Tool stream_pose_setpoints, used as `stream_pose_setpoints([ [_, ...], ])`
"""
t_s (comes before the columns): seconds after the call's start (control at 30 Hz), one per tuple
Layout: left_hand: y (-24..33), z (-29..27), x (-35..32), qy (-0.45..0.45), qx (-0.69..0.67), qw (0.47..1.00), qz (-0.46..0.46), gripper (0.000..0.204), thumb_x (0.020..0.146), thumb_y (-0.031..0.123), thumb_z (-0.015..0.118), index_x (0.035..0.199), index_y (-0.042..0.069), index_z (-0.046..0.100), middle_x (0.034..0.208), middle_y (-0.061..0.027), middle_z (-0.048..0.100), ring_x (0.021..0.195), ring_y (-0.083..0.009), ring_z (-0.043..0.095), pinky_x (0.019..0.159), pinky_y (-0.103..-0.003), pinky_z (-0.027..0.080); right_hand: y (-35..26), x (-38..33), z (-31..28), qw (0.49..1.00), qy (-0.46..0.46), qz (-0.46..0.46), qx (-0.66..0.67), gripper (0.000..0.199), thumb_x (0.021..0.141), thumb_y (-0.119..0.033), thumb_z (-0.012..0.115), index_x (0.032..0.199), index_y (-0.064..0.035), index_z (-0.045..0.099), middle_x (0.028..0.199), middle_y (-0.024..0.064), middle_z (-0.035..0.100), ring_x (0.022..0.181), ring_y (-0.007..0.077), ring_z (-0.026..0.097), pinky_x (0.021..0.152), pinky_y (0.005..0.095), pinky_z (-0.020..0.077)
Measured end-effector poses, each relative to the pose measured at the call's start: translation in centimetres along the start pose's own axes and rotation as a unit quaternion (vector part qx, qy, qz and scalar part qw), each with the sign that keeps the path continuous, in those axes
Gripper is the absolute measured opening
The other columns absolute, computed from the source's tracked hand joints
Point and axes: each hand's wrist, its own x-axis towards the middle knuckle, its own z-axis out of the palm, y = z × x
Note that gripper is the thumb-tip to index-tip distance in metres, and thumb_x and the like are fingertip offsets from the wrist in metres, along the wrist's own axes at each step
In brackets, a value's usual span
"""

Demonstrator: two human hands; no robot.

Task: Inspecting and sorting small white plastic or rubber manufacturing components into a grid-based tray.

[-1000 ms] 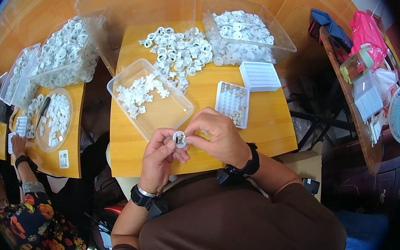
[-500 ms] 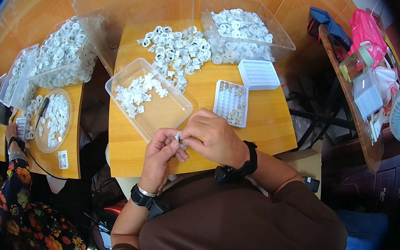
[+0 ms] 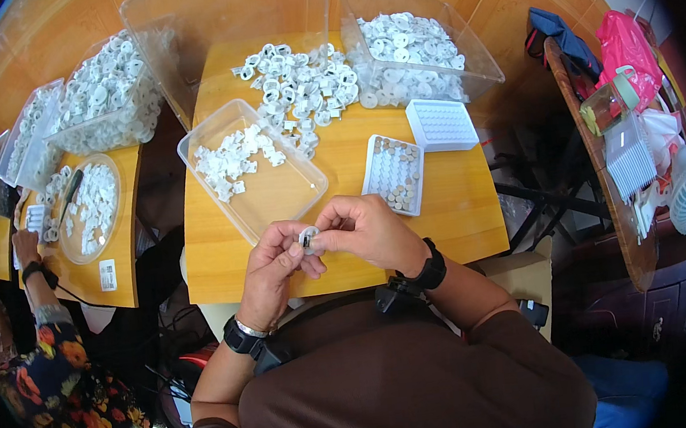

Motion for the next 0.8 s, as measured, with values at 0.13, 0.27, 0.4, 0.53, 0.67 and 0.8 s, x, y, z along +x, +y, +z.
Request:
stream_pose_setpoints([
  [0.13,0.00,0.33,0.00,0.027,0.013,1.000,-0.003,0.028,0.093,0.023,0.054,0.112,0.001,0.051,0.090,-0.0128,0.063,0.074,-0.0188,0.064,0.067,-0.028,0.052,0.09,0.15,-0.01,1.000,-0.007,0.003,0.014,0.009,0.083,-0.005,0.069,0.084,0.0018,0.063,0.076,0.0022,0.065,0.070,0.0052,0.060,0.061,0.0211,0.0486],
  [0.27,0.24,0.05,-0.20,0.005,0.000,1.000,-0.008,0.025,0.097,0.016,0.048,0.116,-0.001,0.050,0.094,-0.0123,0.061,0.078,-0.0183,0.064,0.071,-0.029,0.053,0.36,0.36,-0.04,0.998,-0.026,0.009,0.048,0.009,0.083,-0.004,0.069,0.084,0.0021,0.062,0.077,0.0035,0.065,0.071,0.0065,0.061,0.062,0.0210,0.0489],
  [0.4,0.24,0.03,-0.38,-0.006,-0.028,1.000,-0.004,0.026,0.097,0.017,0.049,0.116,-0.001,0.049,0.093,-0.0140,0.061,0.078,-0.0200,0.064,0.070,-0.030,0.053,-0.05,0.20,-0.16,0.996,-0.045,0.016,0.072,0.009,0.083,-0.003,0.069,0.085,0.0020,0.063,0.078,0.0042,0.066,0.072,0.0075,0.062,0.063,0.0213,0.0491],
  [0.53,0.20,-0.03,-0.52,-0.015,-0.056,0.998,-0.012,0.025,0.096,0.016,0.051,0.114,0.000,0.048,0.092,-0.0145,0.061,0.078,-0.0210,0.064,0.070,-0.030,0.053,-0.39,-0.05,-0.20,0.994,-0.056,0.032,0.085,0.009,0.083,-0.004,0.069,0.085,0.0021,0.063,0.079,0.0044,0.066,0.074,0.0083,0.062,0.065,0.0216,0.0495],
  [0.67,0.19,-0.05,-0.53,-0.020,-0.045,0.999,-0.012,0.023,0.096,0.015,0.051,0.113,0.000,0.049,0.092,-0.0143,0.061,0.077,-0.0210,0.064,0.070,-0.030,0.053,-0.55,-0.22,-0.21,0.992,-0.055,0.042,0.109,0.009,0.083,-0.004,0.069,0.085,0.0021,0.063,0.080,0.0046,0.066,0.075,0.0086,0.062,0.067,0.0217,0.0494],
  [0.8,0.11,-0.18,-0.56,-0.023,-0.012,1.000,-0.011,0.023,0.095,0.016,0.053,0.112,0.001,0.049,0.092,-0.0132,0.062,0.077,-0.0196,0.064,0.069,-0.030,0.053,-0.27,-0.18,-0.25,0.992,-0.058,0.043,0.103,0.009,0.083,-0.005,0.069,0.085,0.0017,0.063,0.080,0.0045,0.066,0.074,0.0084,0.062,0.067,0.0219,0.0493],
])
